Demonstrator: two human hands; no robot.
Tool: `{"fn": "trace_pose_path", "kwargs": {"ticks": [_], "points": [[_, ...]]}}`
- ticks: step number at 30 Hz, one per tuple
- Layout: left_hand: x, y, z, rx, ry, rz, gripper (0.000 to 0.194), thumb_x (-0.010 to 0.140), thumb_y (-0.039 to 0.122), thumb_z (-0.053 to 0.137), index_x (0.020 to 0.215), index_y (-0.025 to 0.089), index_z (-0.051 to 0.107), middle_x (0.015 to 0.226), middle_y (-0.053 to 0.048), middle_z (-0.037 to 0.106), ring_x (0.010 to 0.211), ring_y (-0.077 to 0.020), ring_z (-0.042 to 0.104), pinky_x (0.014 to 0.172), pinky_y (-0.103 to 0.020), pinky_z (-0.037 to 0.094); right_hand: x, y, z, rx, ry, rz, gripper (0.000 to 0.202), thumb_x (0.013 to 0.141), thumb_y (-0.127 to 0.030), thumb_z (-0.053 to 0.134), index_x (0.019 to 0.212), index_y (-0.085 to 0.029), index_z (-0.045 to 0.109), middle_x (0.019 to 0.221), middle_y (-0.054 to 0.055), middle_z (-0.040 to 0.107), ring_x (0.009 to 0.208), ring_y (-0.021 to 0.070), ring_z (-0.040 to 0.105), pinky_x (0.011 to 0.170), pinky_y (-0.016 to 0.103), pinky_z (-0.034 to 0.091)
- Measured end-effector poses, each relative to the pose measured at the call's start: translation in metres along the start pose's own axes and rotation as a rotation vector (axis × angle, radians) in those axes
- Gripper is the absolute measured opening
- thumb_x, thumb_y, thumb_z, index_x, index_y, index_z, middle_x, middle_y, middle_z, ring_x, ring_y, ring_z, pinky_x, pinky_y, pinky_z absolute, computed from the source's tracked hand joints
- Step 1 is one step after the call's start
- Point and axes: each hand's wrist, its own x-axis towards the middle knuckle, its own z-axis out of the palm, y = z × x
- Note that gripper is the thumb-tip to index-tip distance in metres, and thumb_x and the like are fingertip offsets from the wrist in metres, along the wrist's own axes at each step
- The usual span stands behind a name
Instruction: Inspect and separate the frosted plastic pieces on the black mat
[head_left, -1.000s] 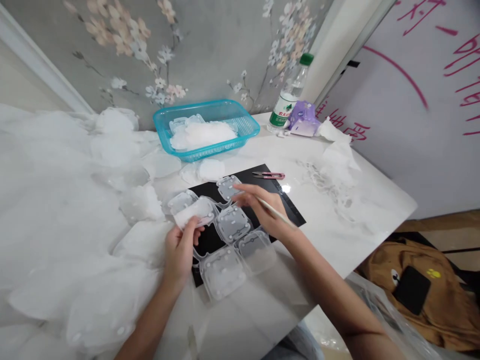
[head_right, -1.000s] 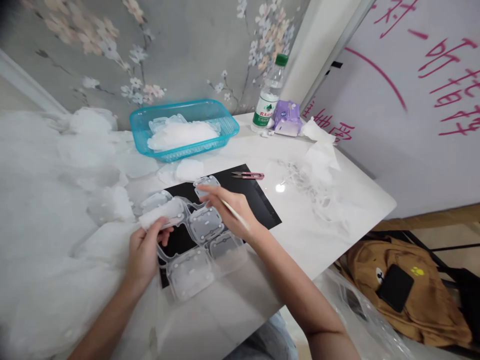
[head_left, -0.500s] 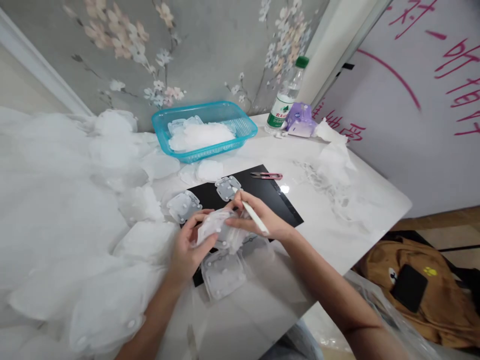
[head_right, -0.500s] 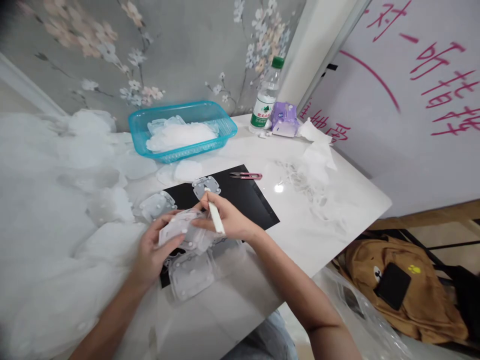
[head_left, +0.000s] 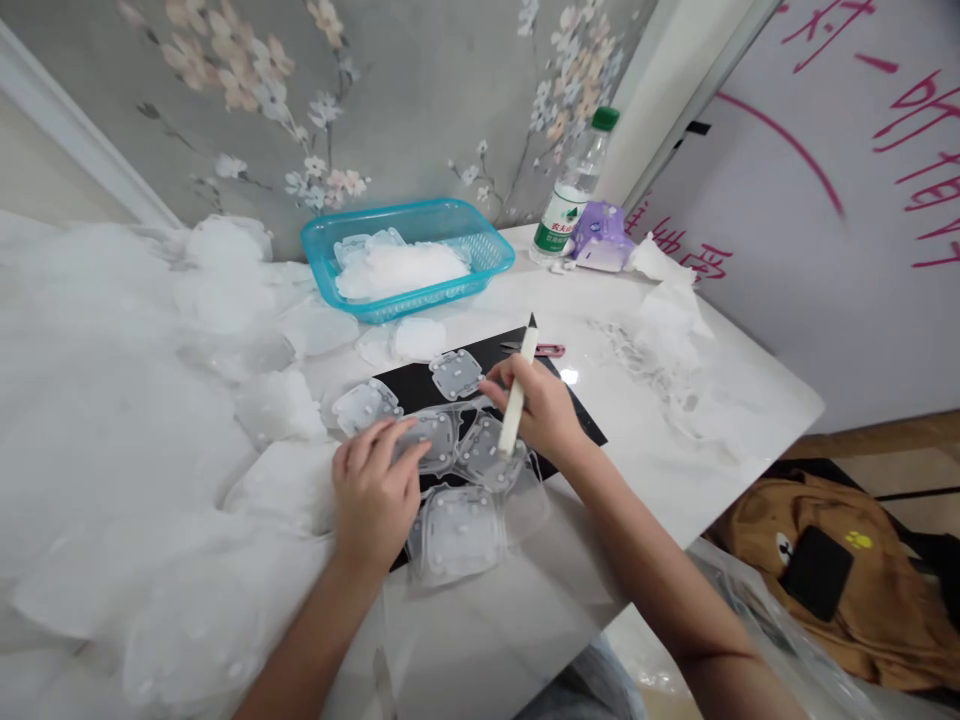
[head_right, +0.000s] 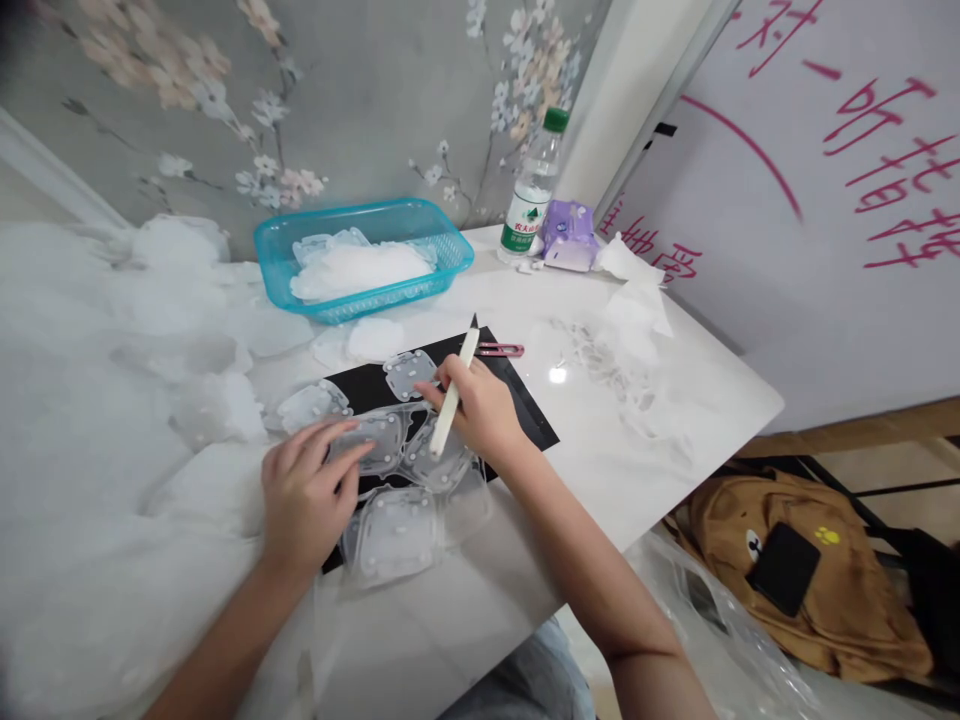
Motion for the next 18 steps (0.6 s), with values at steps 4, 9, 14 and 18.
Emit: {"fn": "trace_pose_path", "kwargs": {"ticks": [4,9,14,18], "points": [[0.001,-0.001,0.004,-0.091,-0.145,-0.030,0.031,0.084,0.023,0.052,0.109,0.027,0.070,0.121,-0.007,0.065,0.112,-0.0297,0.058,0.106,-0.049,0.027,-0.005,-0.001,-0.001,0.457,0.076,0.024,0.048,0.097,-0.054,0.022,0.114,-0.020,0.052,0.075,0.002,0.059,0.053,0.0123,0.047,0.056,0.027,0.042],[0.003,-0.004,0.003,-0.162,-0.296,-0.093,0.047,0.088,0.031,0.048,0.135,0.023,0.052,0.137,-0.009,0.052,0.133,-0.0314,0.040,0.112,-0.056,0.010,-0.005,-0.010,-0.001,0.786,-0.070,0.163,0.046,0.090,-0.055,0.046,0.114,-0.019,0.062,0.089,0.006,0.067,0.070,0.0142,0.063,0.066,0.029,0.055],[0.004,-0.009,0.003,-0.180,-0.431,-0.124,0.056,0.089,0.035,0.045,0.143,0.022,0.040,0.146,-0.010,0.040,0.141,-0.0308,0.025,0.111,-0.062,0.006,-0.005,-0.016,-0.007,0.680,-0.230,0.003,0.018,0.078,-0.031,0.070,0.089,-0.017,0.073,0.076,0.005,0.070,0.063,0.0148,0.064,0.059,0.026,0.054],[0.005,-0.009,0.002,-0.216,-0.460,-0.149,0.060,0.087,0.034,0.045,0.145,0.022,0.037,0.148,-0.009,0.035,0.142,-0.0316,0.021,0.110,-0.063,0.004,-0.007,-0.017,-0.002,0.582,-0.371,-0.235,0.013,0.084,-0.024,0.062,0.086,-0.016,0.073,0.079,0.007,0.071,0.069,0.0158,0.064,0.061,0.028,0.052]]}}
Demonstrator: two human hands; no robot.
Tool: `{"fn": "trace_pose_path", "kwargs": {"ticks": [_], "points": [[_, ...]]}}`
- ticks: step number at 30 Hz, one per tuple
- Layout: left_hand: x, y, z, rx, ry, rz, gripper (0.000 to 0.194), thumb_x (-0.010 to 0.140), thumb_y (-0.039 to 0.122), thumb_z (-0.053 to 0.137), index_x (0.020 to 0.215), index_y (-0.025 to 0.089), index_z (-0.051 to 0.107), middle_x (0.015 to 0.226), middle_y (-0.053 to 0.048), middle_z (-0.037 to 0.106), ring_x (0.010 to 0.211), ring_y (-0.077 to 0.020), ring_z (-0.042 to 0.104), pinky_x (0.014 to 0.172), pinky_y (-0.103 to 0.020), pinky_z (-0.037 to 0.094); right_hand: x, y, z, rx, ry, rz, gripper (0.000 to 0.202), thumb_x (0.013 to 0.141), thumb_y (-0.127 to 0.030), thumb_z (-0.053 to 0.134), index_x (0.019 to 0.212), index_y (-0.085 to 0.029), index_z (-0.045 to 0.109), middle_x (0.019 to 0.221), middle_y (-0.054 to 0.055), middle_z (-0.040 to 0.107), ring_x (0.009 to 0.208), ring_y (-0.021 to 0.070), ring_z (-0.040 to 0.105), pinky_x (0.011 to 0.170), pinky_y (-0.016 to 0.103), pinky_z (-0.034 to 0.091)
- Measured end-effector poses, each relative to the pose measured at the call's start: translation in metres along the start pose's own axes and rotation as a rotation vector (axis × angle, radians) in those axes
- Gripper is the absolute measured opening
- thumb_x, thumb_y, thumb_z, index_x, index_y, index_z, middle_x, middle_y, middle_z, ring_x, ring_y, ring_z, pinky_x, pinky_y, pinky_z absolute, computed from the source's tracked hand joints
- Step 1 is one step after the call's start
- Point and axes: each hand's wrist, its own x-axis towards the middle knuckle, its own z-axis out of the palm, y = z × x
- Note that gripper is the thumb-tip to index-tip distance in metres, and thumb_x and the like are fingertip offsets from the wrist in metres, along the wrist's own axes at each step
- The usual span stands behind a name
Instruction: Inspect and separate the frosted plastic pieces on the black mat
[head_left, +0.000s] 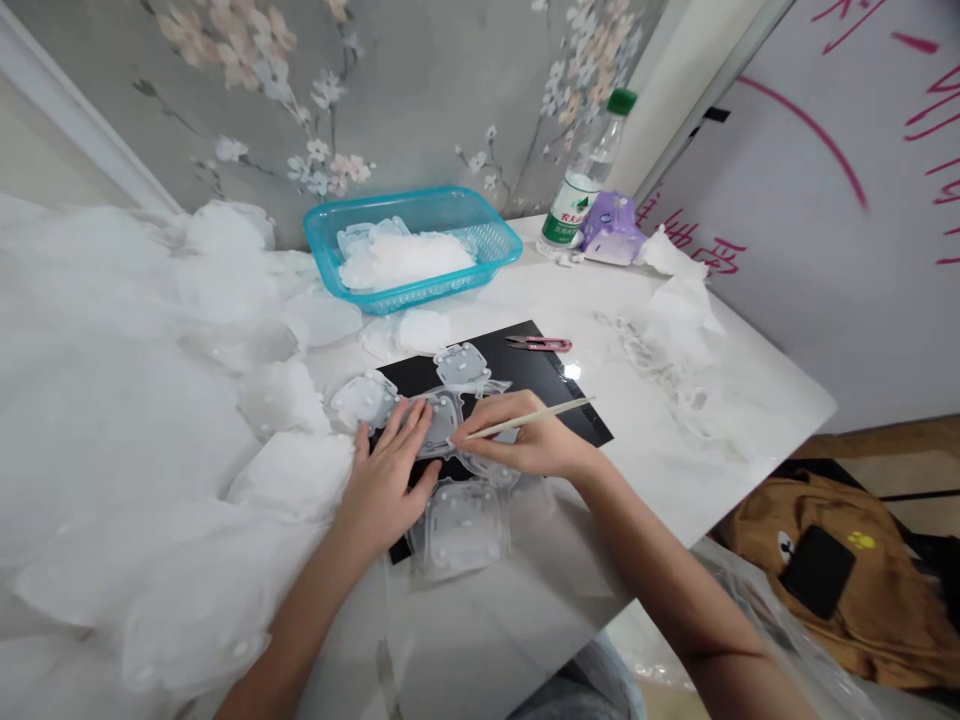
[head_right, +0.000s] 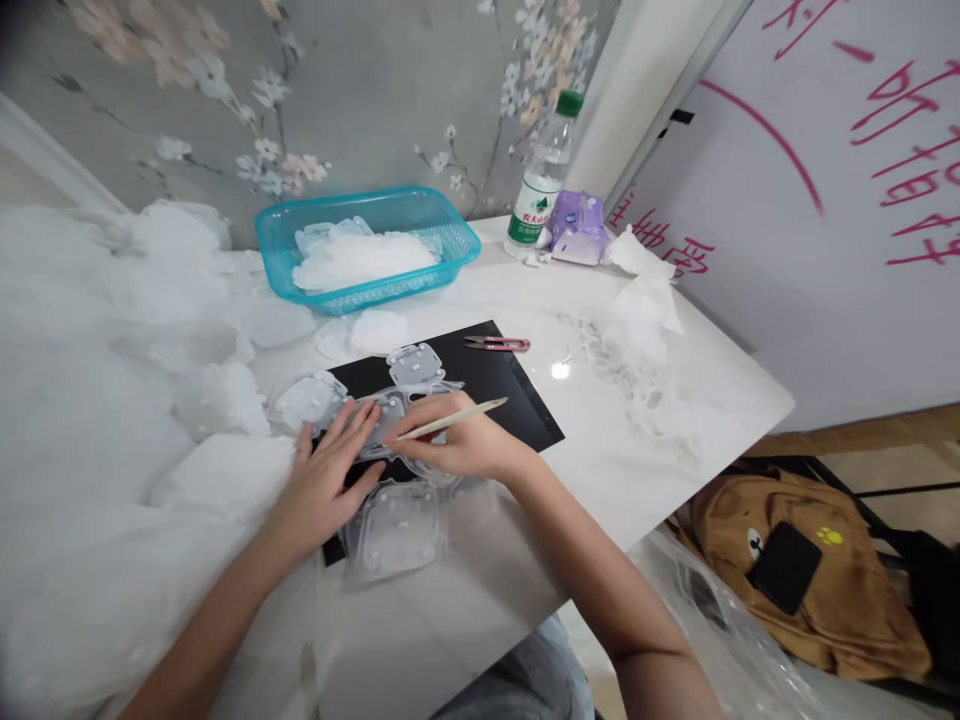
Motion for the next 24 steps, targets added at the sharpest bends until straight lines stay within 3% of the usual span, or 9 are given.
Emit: {"fn": "trace_pose_path", "kwargs": {"ticks": [5,10,24], "points": [[0.000,-0.001,-0.003,-0.186,-0.001,-0.053,0.063,0.078,0.018,0.040,0.141,0.028,0.043,0.148,-0.003,0.036,0.143,-0.0281,0.022,0.112,-0.060,-0.001,0.002,0.005,0.008,-0.023,-0.103,-0.040,0.014,0.086,-0.022,0.060,0.085,-0.013,0.071,0.076,0.007,0.070,0.068,0.0144,0.062,0.060,0.025,0.049],[0.001,-0.007,-0.002,-0.355,0.054,-0.115,0.059,0.079,0.018,0.036,0.135,0.029,0.051,0.144,-0.002,0.044,0.141,-0.0264,0.026,0.113,-0.058,-0.002,0.003,0.007,0.010,-0.035,-0.115,-0.016,0.015,0.087,-0.021,0.058,0.085,-0.014,0.071,0.077,0.007,0.069,0.067,0.0138,0.062,0.058,0.024,0.048],[0.002,-0.004,-0.005,-0.148,0.003,-0.081,0.061,0.080,0.010,0.035,0.139,0.023,0.044,0.146,-0.005,0.041,0.142,-0.0235,0.025,0.114,-0.059,0.006,0.004,0.011,0.019,-0.094,-0.123,-0.053,0.014,0.086,-0.015,0.057,0.088,-0.011,0.070,0.084,0.008,0.071,0.074,0.0135,0.065,0.065,0.023,0.051]]}}
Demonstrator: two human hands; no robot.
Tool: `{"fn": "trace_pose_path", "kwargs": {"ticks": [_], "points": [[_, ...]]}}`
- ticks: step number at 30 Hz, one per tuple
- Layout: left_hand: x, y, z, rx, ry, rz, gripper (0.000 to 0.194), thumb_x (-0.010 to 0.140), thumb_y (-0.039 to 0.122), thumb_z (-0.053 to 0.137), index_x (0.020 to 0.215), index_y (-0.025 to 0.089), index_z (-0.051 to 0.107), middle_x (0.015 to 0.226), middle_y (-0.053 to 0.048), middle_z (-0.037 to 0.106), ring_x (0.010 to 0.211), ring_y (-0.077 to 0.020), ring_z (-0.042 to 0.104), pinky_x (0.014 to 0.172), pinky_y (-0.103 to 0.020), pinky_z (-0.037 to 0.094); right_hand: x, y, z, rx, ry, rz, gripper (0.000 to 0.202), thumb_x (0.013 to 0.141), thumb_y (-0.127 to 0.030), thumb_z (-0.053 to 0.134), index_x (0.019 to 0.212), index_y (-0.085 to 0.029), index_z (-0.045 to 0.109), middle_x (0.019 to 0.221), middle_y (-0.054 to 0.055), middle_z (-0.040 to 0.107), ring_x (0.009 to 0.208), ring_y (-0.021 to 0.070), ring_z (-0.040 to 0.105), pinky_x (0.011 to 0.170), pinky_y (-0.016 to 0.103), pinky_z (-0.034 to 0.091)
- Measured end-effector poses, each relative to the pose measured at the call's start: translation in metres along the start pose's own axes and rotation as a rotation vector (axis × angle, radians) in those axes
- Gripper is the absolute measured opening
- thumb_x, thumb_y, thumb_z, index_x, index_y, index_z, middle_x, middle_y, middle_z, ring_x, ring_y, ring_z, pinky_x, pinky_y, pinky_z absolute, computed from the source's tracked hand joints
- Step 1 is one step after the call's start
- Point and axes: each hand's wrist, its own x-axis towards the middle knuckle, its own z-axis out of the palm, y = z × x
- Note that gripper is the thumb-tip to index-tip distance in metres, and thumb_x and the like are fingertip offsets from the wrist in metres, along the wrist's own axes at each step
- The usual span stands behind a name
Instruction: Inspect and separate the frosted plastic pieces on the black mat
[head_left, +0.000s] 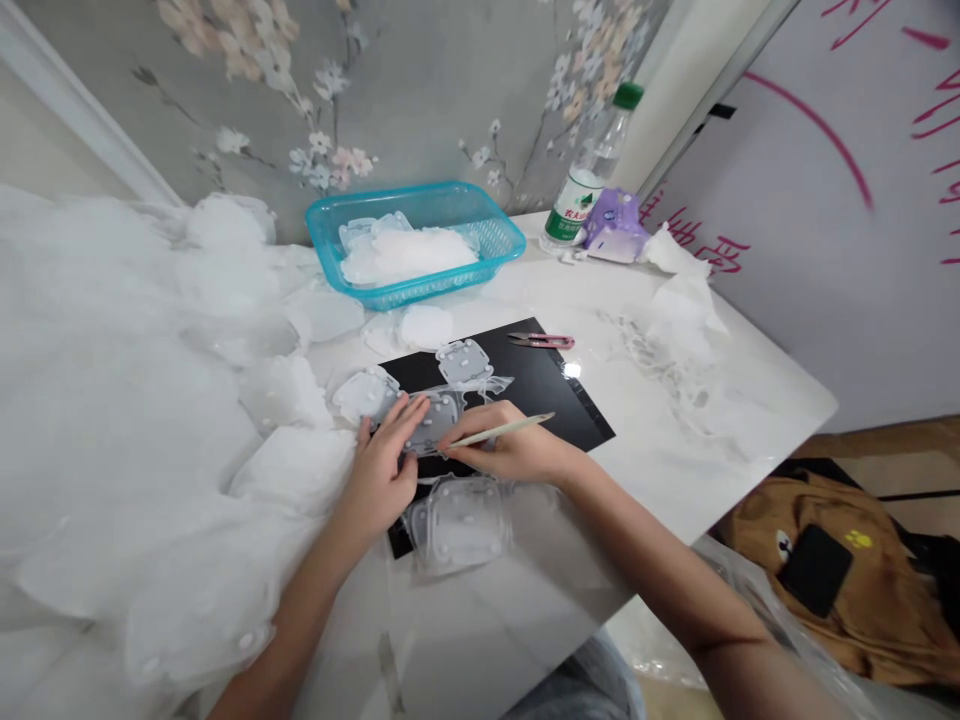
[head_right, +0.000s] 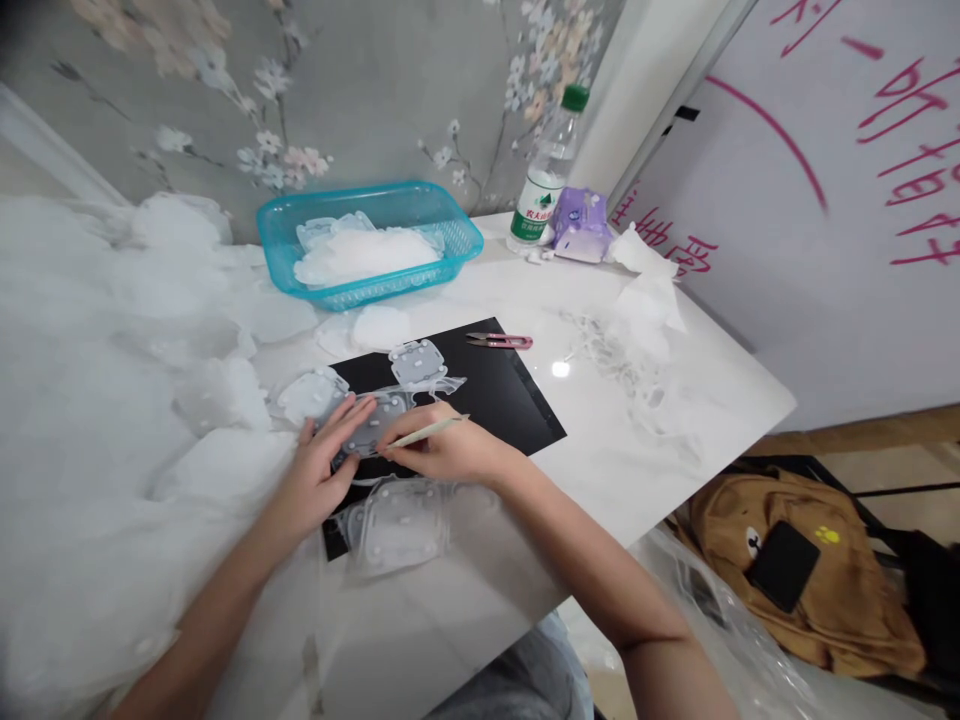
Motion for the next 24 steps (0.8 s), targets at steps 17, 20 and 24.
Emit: {"fn": "trace_pose_path", "kwargs": {"ticks": [17,20,24], "points": [[0.000,0.001,0.001,0.035,0.016,-0.020,0.063,0.078,0.008,0.035,0.138,0.022,0.044,0.147,-0.003,0.041,0.141,-0.0231,0.026,0.115,-0.059,0.009,0.029,-0.018,-0.026,-0.300,-0.446,-0.070,0.019,0.086,-0.004,0.049,0.078,-0.010,0.065,0.078,0.008,0.068,0.070,0.0150,0.058,0.067,0.026,0.045],[0.000,0.002,0.001,0.049,0.004,-0.028,0.063,0.079,0.009,0.034,0.139,0.021,0.043,0.147,-0.003,0.040,0.142,-0.0229,0.025,0.115,-0.058,0.009,0.024,-0.018,-0.035,-0.316,-0.453,-0.009,0.018,0.085,-0.004,0.050,0.078,-0.009,0.066,0.077,0.008,0.068,0.067,0.0139,0.058,0.064,0.025,0.044],[0.000,0.002,0.001,0.062,0.007,-0.020,0.061,0.080,0.011,0.034,0.140,0.020,0.042,0.148,-0.004,0.039,0.142,-0.0235,0.024,0.115,-0.059,0.009,0.018,-0.012,-0.039,-0.261,-0.409,0.030,0.017,0.086,-0.008,0.051,0.083,-0.008,0.068,0.080,0.009,0.069,0.065,0.0118,0.057,0.062,0.023,0.044]]}}
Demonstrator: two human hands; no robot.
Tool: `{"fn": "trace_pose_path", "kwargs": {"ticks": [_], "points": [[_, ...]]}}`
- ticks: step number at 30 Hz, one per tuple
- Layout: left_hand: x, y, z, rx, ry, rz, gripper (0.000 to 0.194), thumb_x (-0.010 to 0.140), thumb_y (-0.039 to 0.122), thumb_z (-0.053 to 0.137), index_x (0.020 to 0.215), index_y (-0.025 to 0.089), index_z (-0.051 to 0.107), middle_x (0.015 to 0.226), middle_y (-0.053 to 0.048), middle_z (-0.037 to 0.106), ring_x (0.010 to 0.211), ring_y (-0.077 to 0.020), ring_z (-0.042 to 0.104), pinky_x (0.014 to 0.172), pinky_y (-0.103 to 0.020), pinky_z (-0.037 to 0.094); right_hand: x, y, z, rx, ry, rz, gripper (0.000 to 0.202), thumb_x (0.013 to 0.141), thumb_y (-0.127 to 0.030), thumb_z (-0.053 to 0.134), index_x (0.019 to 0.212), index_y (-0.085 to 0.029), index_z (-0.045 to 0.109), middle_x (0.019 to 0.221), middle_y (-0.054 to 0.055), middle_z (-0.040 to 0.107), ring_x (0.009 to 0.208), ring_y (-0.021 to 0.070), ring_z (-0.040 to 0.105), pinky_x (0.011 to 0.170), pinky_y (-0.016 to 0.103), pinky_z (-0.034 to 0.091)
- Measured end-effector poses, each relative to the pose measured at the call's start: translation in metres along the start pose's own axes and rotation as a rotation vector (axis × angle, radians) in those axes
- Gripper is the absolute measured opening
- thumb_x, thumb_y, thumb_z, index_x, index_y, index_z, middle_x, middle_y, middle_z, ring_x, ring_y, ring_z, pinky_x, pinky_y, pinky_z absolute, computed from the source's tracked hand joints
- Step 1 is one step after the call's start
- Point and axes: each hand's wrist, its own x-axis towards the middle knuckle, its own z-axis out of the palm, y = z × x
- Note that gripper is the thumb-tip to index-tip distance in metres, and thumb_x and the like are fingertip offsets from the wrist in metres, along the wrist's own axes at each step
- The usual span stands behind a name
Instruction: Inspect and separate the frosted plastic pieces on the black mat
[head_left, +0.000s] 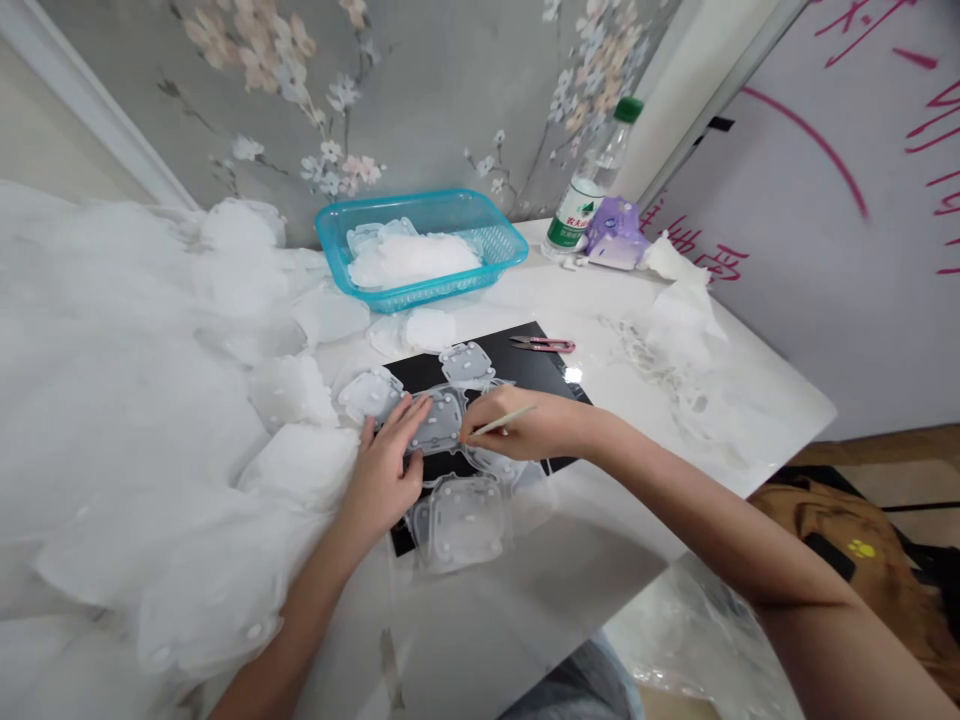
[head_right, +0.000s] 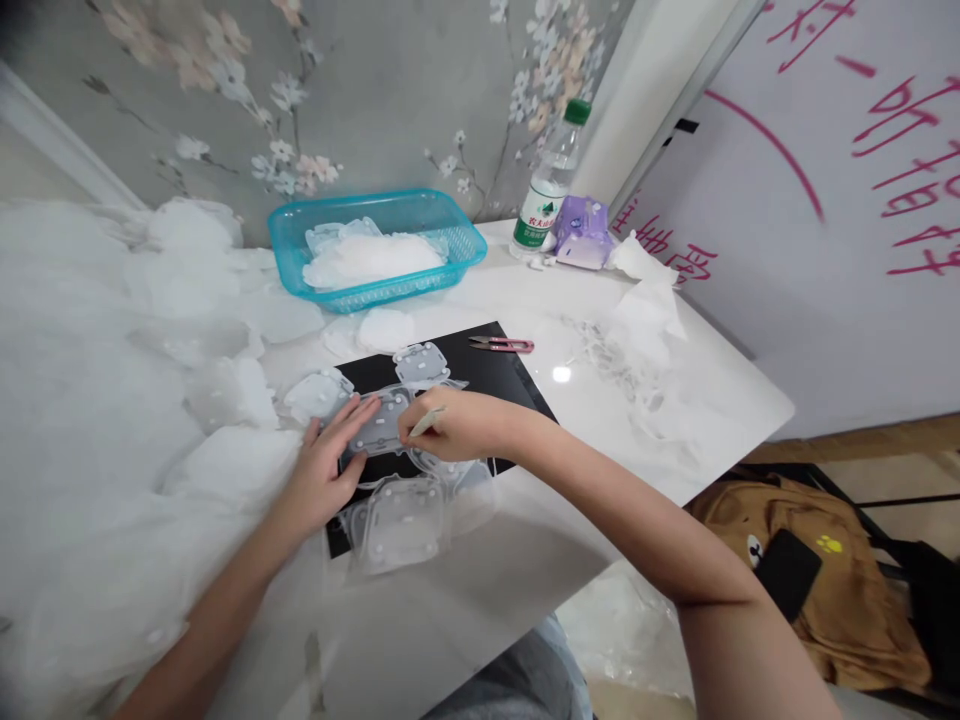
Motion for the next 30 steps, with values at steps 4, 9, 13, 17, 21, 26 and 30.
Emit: {"fn": "trace_pose_path", "kwargs": {"ticks": [4,9,13,17,21,26,30], "points": [[0.001,-0.001,0.000,-0.010,0.005,0.009,0.060,0.081,0.012,0.036,0.140,0.021,0.042,0.147,-0.005,0.040,0.142,-0.0247,0.025,0.114,-0.060,0.010,0.005,0.005,0.006,0.104,0.045,-0.028,0.014,0.086,-0.012,0.055,0.086,-0.008,0.068,0.083,0.009,0.070,0.066,0.0113,0.059,0.061,0.021,0.045],[0.000,-0.002,0.001,-0.023,0.021,0.015,0.058,0.082,0.013,0.036,0.138,0.023,0.043,0.147,-0.003,0.041,0.141,-0.0232,0.026,0.115,-0.059,0.009,0.022,0.006,0.016,0.160,0.067,-0.142,0.016,0.089,-0.014,0.053,0.085,-0.008,0.067,0.085,0.010,0.069,0.071,0.0122,0.059,0.063,0.022,0.046],[0.001,-0.001,0.000,-0.021,0.011,0.004,0.059,0.082,0.012,0.036,0.139,0.022,0.042,0.147,-0.003,0.040,0.142,-0.0226,0.025,0.115,-0.058,0.009,0.025,0.003,0.012,0.128,0.035,-0.146,0.015,0.088,-0.012,0.053,0.083,-0.009,0.066,0.080,0.008,0.068,0.068,0.0112,0.056,0.064,0.022,0.045],[0.000,0.000,-0.001,-0.022,0.007,0.004,0.061,0.080,0.010,0.037,0.139,0.022,0.043,0.147,-0.004,0.041,0.142,-0.0233,0.026,0.115,-0.058,0.010,0.015,-0.003,-0.003,0.027,-0.046,-0.015,0.014,0.085,-0.007,0.053,0.082,-0.009,0.067,0.077,0.007,0.068,0.064,0.0107,0.056,0.061,0.021,0.044],[-0.001,0.001,0.000,-0.027,0.034,0.019,0.059,0.081,0.012,0.037,0.139,0.022,0.044,0.146,-0.005,0.042,0.141,-0.0246,0.028,0.114,-0.059,0.010,0.007,-0.006,-0.008,-0.033,-0.039,0.004,0.015,0.082,-0.004,0.055,0.082,-0.009,0.069,0.079,0.007,0.070,0.061,0.0103,0.056,0.058,0.021,0.044],[-0.002,0.000,0.004,-0.072,0.123,0.055,0.056,0.080,0.014,0.041,0.135,0.025,0.049,0.142,-0.005,0.047,0.138,-0.0249,0.034,0.115,-0.057,0.013,-0.020,0.009,-0.001,-0.004,0.412,0.036,0.018,0.090,-0.020,0.052,0.092,-0.013,0.069,0.088,0.008,0.071,0.074,0.0138,0.064,0.065,0.023,0.050],[-0.002,-0.001,0.006,-0.099,0.159,0.049,0.054,0.079,0.014,0.042,0.132,0.022,0.051,0.141,-0.005,0.048,0.137,-0.0248,0.036,0.115,-0.057,0.014,-0.058,0.047,0.009,-0.448,0.785,0.211,0.022,0.093,-0.021,0.048,0.098,-0.016,0.069,0.091,0.010,0.070,0.086,0.0192,0.065,0.081,0.031,0.051]]}}
